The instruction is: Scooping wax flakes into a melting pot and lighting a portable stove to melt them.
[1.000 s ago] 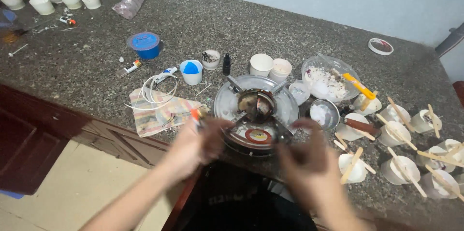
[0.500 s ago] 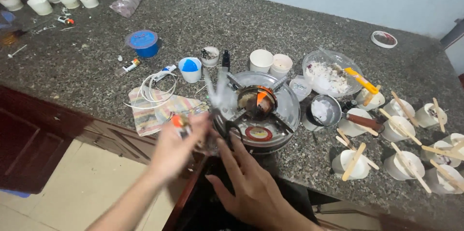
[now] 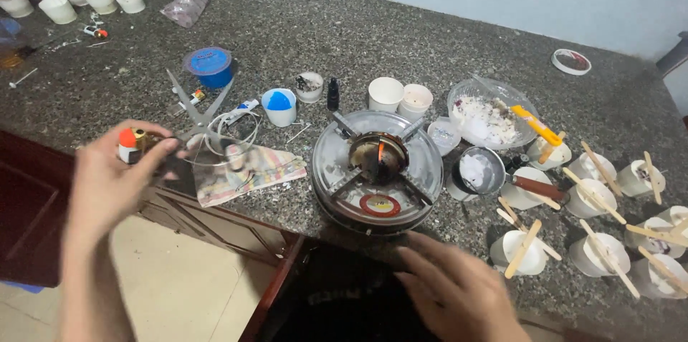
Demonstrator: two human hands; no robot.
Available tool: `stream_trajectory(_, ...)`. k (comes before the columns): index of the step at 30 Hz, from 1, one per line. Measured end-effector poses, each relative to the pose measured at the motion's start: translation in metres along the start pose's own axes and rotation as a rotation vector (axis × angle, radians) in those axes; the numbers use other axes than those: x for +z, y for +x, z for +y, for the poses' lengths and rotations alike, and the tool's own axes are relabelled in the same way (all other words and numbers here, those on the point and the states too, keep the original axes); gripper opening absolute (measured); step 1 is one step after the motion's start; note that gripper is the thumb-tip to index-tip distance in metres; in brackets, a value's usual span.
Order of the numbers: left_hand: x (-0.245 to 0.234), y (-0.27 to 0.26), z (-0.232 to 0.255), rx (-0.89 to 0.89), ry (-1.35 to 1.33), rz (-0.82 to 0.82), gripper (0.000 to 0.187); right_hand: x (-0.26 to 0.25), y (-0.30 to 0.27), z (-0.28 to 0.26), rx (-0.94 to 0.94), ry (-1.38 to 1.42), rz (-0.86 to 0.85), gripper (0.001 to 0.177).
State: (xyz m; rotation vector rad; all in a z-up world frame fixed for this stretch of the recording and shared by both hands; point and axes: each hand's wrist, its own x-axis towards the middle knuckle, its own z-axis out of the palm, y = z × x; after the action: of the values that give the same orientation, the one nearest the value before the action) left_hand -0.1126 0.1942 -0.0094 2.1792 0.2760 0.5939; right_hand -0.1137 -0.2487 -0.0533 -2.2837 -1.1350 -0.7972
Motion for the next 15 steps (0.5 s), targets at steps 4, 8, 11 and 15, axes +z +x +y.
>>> stream_trajectory(4, 0.000, 0.015, 0.004, 0.132, 0.440, -0.157, 0.016, -0.031, -0.011, 0.007, 0.008, -0.050, 0.056, 0.029)
stream_trajectory(8, 0.056, 0.023, -0.013, 0.265, 0.866, -0.410, 0.017, -0.046, -0.031, 0.018, 0.252, -0.061, 0.064, 0.019)
stream_trajectory(11, 0.088, 0.020, -0.030, 0.340, 0.731, -0.433, 0.018, -0.061, -0.043, 0.017, 0.420, -0.117, 0.062, 0.017)
stream_trajectory(15, 0.109, 0.022, -0.048, 0.261, 0.644, -0.291, 0.023, -0.091, -0.070, 0.033, 0.774, -0.292, -0.054, 0.018)
